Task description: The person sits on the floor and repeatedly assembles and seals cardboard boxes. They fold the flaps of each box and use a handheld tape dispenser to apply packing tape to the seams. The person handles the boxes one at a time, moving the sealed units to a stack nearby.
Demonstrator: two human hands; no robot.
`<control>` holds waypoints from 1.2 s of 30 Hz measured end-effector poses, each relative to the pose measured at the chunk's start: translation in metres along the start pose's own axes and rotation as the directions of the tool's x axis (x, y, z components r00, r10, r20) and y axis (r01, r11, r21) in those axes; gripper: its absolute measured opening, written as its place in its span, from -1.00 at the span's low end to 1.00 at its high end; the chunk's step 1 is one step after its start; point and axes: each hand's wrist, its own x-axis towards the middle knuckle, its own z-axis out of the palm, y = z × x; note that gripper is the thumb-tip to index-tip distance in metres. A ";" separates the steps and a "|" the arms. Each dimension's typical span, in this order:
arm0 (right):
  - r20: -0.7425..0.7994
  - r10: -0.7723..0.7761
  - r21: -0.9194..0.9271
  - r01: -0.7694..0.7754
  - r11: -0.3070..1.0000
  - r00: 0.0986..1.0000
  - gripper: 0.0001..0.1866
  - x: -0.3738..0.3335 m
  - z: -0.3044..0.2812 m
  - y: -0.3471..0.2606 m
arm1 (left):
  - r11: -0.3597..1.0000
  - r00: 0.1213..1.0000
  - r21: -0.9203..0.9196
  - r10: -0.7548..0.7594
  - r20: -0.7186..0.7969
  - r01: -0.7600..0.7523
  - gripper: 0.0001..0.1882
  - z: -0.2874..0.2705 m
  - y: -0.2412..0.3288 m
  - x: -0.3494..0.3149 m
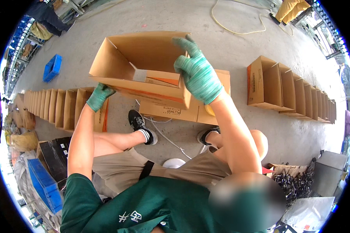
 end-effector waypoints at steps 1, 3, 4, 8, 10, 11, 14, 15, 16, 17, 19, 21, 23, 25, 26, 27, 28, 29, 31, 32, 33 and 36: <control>0.034 0.028 0.050 -0.030 0.998 0.999 -0.66 0.001 -0.001 0.003 | 0.993 0.997 0.122 -0.018 0.077 0.009 -0.41 -0.006 -0.013 0.006; 0.196 0.098 0.006 -0.101 0.995 0.976 -0.49 -0.013 0.006 0.025 | 0.913 0.976 0.407 -0.082 0.203 -0.008 -0.38 0.000 -0.016 0.010; 0.291 0.165 -0.022 -0.165 0.986 0.943 -0.46 -0.029 0.022 0.040 | 0.827 0.964 0.561 -0.124 0.235 -0.030 -0.39 0.012 -0.008 0.008; 0.163 0.204 -0.144 -0.181 0.973 0.965 -0.56 -0.077 0.061 0.073 | 0.971 0.965 0.161 0.137 0.222 -0.175 -0.33 0.036 0.031 -0.001; 0.083 0.312 0.072 -0.318 0.945 0.947 -0.60 -0.078 0.061 0.071 | 0.953 0.925 0.033 0.282 0.254 -0.300 -0.32 0.043 0.043 -0.001; 0.076 0.383 0.217 -0.390 0.895 0.921 -0.62 -0.078 0.057 0.071 | 0.901 0.880 0.110 0.374 0.292 -0.419 -0.29 0.045 0.038 0.004; 0.101 0.606 0.597 -0.536 0.598 0.789 -0.69 -0.069 0.049 0.067 | 0.862 0.848 0.178 0.393 0.355 -0.474 -0.14 0.051 0.023 0.007; 0.094 0.652 0.701 -0.515 0.493 0.752 -0.70 -0.071 0.043 0.078 | 0.967 0.917 -0.065 0.254 0.306 -0.246 -0.10 0.065 0.033 0.002; 0.095 0.695 0.792 -0.477 0.381 0.713 -0.72 -0.071 0.039 0.087 | 0.942 0.914 0.037 0.314 0.258 -0.334 -0.10 0.066 0.025 0.013; 0.035 0.770 0.870 -0.399 0.290 0.637 -0.77 -0.064 0.039 0.088 | 0.902 0.905 0.150 0.371 0.205 -0.404 -0.11 0.063 0.021 0.021; -0.030 0.871 0.808 -0.501 0.310 0.490 -0.61 -0.049 0.034 0.090 | 0.861 0.932 0.366 0.356 0.060 -0.353 -0.14 0.062 0.008 0.025; -0.001 0.900 0.734 -0.612 0.296 0.435 -0.50 -0.031 0.019 0.071 | 0.850 0.967 0.517 0.204 -0.153 -0.097 -0.19 0.086 0.025 0.017; 0.109 0.866 0.707 -0.650 0.277 0.488 -0.48 -0.024 0.017 0.067 | 0.816 0.934 0.548 0.318 -0.165 -0.182 -0.11 0.091 0.016 0.018; 0.132 0.838 0.647 -0.686 0.332 0.529 -0.55 -0.022 0.017 0.066 | 0.838 0.914 0.483 0.371 -0.164 -0.254 -0.02 0.094 0.010 0.023; 0.148 0.814 0.610 -0.699 0.372 0.562 -0.57 -0.028 0.019 0.070 | 0.876 0.920 0.395 0.361 -0.155 -0.277 0.03 0.097 0.008 0.027; 0.162 0.791 0.571 -0.710 0.413 0.590 -0.58 -0.042 0.022 0.081 | 0.906 0.926 0.300 0.351 -0.140 -0.298 0.09 0.102 0.010 0.028; 0.179 0.767 0.530 -0.717 0.453 0.616 -0.59 -0.057 0.027 0.092 | 0.923 0.935 0.239 0.335 -0.115 -0.301 0.10 0.104 0.012 0.028; 0.187 0.772 0.475 -0.744 0.470 0.607 -0.58 -0.063 0.030 0.091 | 0.937 0.942 0.177 0.321 -0.094 -0.302 0.12 0.103 0.024 0.025; 0.262 0.812 0.385 -0.828 0.407 0.521 -0.56 -0.078 0.033 0.088 | 0.924 0.931 0.164 0.360 -0.064 -0.346 0.02 0.106 0.029 0.023; 0.332 0.833 0.344 -0.879 0.329 0.442 -0.55 -0.078 0.035 0.079 | 0.909 0.934 0.272 0.349 -0.078 -0.316 -0.04 0.102 0.023 0.025; 0.255 0.795 0.391 -0.811 0.435 0.550 -0.52 -0.082 0.040 0.079 | 0.883 0.937 0.374 0.339 -0.089 -0.284 -0.10 0.100 0.015 0.030; 0.179 0.728 0.344 -0.735 0.584 0.662 -0.50 -0.088 0.043 0.078 | 0.861 0.931 0.427 0.350 -0.103 -0.276 -0.27 0.096 0.002 0.042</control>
